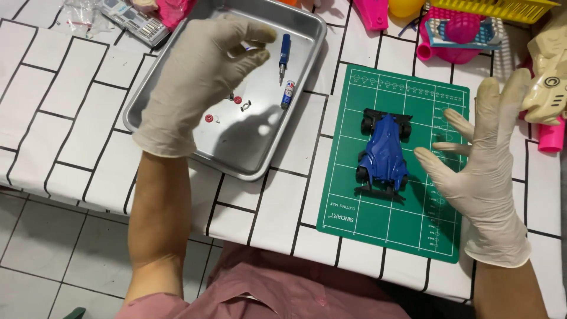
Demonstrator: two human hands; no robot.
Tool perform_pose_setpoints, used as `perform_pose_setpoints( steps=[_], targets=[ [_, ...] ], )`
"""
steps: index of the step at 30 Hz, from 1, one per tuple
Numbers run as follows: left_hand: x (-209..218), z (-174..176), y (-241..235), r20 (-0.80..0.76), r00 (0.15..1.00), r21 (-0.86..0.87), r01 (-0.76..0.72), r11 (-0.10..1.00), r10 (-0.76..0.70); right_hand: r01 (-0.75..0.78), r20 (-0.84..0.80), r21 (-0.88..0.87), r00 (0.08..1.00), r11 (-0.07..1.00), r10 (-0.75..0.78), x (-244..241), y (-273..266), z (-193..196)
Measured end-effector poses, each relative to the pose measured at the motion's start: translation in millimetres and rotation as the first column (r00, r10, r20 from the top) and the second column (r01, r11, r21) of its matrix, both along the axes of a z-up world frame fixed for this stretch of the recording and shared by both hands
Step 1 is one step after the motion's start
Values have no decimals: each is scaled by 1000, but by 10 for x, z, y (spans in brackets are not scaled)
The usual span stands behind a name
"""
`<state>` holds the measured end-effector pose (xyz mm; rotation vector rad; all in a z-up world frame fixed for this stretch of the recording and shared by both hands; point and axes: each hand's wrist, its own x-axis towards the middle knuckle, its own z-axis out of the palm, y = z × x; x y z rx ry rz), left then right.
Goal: Assembling a toy racing car by installing batteries and snapping the body shell onto the chassis
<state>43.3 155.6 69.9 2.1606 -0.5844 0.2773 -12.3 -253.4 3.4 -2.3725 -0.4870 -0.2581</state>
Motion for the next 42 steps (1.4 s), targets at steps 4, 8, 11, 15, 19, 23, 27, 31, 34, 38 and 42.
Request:
perform_pose_setpoints(
  steps=[4, 8, 11, 15, 19, 23, 27, 31, 34, 38, 42],
  targets=[
    [248, -264, 311, -55, 979, 289, -170, 942, 194, -1, 20, 4, 1000, 1000, 1, -23, 62, 54],
    [200, -344, 380, -326, 853, 462, -231, 856, 407, 23, 1, 40, 1000, 999, -23, -28, 98, 63],
    [183, -417, 419, -371, 803, 507, -245, 826, 466, 13, 23, 68, 1000, 998, -14, 5, 62, -2],
    [189, -444, 449, -378, 812, 520, -212, 827, 445, -4, 62, 113, 998, 994, -3, 52, 86, 9],
    [133, -307, 367, -390, 818, 510, -191, 839, 423, -52, 123, 84, 992, 995, 41, 108, 81, 0],
    [93, -243, 206, -472, 737, 540, -193, 819, 484, -271, 177, -45, 945, 962, 275, 103, 94, 36],
    [102, -269, 226, -482, 728, 555, -178, 813, 488, -485, 157, -84, 856, 871, 492, 109, 160, 88],
    [87, -250, 198, -481, 713, 563, -194, 803, 510, -530, 150, -140, 823, 836, 547, 98, 103, 114],
    [92, -241, 191, -504, 674, 571, -209, 794, 540, -528, 87, -173, 832, 831, 547, 79, 90, 132],
    [114, -299, 228, -498, 726, 520, -188, 833, 474, -538, 115, -194, 818, 820, 564, 94, 96, 90],
    [171, -410, 282, -465, 744, 534, -196, 822, 479, -518, 117, -252, 822, 818, 557, 81, 86, 7]
  ],
)
